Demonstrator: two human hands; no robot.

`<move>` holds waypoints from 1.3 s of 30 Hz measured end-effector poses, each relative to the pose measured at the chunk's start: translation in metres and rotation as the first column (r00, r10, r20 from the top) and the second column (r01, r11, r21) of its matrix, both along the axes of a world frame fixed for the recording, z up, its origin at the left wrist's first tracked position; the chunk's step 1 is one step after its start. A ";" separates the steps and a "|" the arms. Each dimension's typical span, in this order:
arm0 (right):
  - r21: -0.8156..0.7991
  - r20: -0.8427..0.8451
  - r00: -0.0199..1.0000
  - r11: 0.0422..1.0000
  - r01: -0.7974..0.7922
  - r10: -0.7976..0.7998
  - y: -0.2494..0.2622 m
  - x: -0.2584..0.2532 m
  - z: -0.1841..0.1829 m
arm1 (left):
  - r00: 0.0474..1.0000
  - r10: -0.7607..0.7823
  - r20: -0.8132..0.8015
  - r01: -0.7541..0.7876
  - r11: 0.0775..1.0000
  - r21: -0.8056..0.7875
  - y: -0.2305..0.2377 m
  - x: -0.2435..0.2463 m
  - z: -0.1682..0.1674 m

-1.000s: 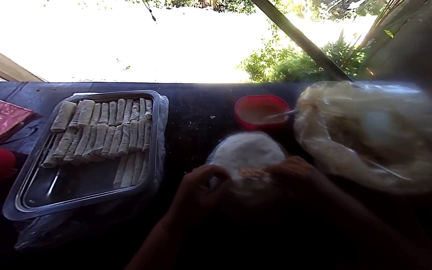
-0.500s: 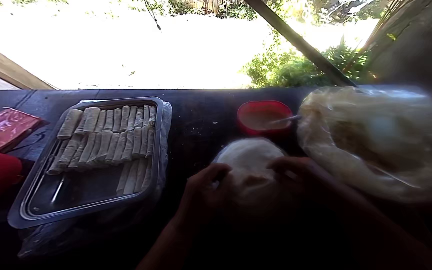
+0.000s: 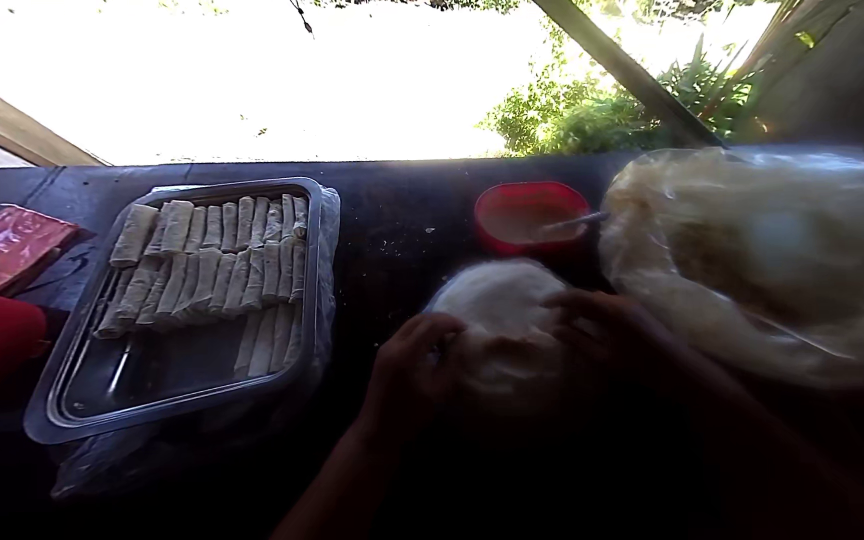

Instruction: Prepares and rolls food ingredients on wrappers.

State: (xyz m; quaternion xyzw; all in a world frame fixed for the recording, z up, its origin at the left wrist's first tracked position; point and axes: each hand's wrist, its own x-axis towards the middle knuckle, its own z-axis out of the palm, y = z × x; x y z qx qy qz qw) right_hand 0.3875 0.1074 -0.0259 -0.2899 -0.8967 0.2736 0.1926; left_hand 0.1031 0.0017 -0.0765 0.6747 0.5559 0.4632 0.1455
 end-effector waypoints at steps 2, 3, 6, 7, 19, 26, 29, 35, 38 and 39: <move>-0.050 0.018 0.999 0.998 0.044 -0.044 0.003 -0.002 0.001 | 0.998 0.007 -0.056 -0.005 0.999 0.032 0.002 0.000 -0.001; -0.070 0.033 0.998 0.996 0.056 -0.053 0.005 -0.004 0.002 | 0.995 0.020 -0.099 -0.015 0.999 0.047 0.003 0.000 -0.002; -0.109 0.059 0.995 0.990 0.086 -0.080 0.010 -0.009 0.002 | 0.957 0.092 -0.275 -0.045 0.984 0.172 0.000 0.004 0.003; -0.120 0.065 0.994 0.988 0.096 -0.089 0.013 -0.011 0.002 | 0.942 0.102 -0.319 -0.033 0.976 0.216 -0.003 0.007 0.009; 0.107 0.145 0.986 0.992 0.065 -0.081 0.017 -0.022 0.003 | 0.918 -0.135 -0.374 0.146 0.989 0.002 0.014 0.033 0.019; 0.361 0.074 0.997 0.931 -0.054 0.029 -0.018 -0.030 0.004 | 0.925 -0.089 -0.368 0.105 0.994 0.025 0.016 0.032 0.010; 0.319 0.100 0.994 0.945 -0.069 0.039 -0.017 -0.036 -0.006 | 0.925 -0.098 -0.367 0.119 0.992 0.035 0.015 0.030 0.009; 0.256 0.120 0.992 0.965 -0.058 0.028 -0.011 -0.037 -0.008 | 0.927 -0.129 -0.351 0.142 0.990 0.013 0.015 0.028 0.014; 0.224 0.143 0.989 0.972 -0.074 0.042 -0.006 -0.037 -0.006 | 0.935 -0.168 -0.313 0.160 0.986 -0.051 0.018 0.027 0.017; 0.210 0.140 0.989 0.974 -0.080 0.051 -0.005 -0.037 -0.005 | 0.936 -0.176 -0.306 0.165 0.984 -0.060 0.019 0.026 0.017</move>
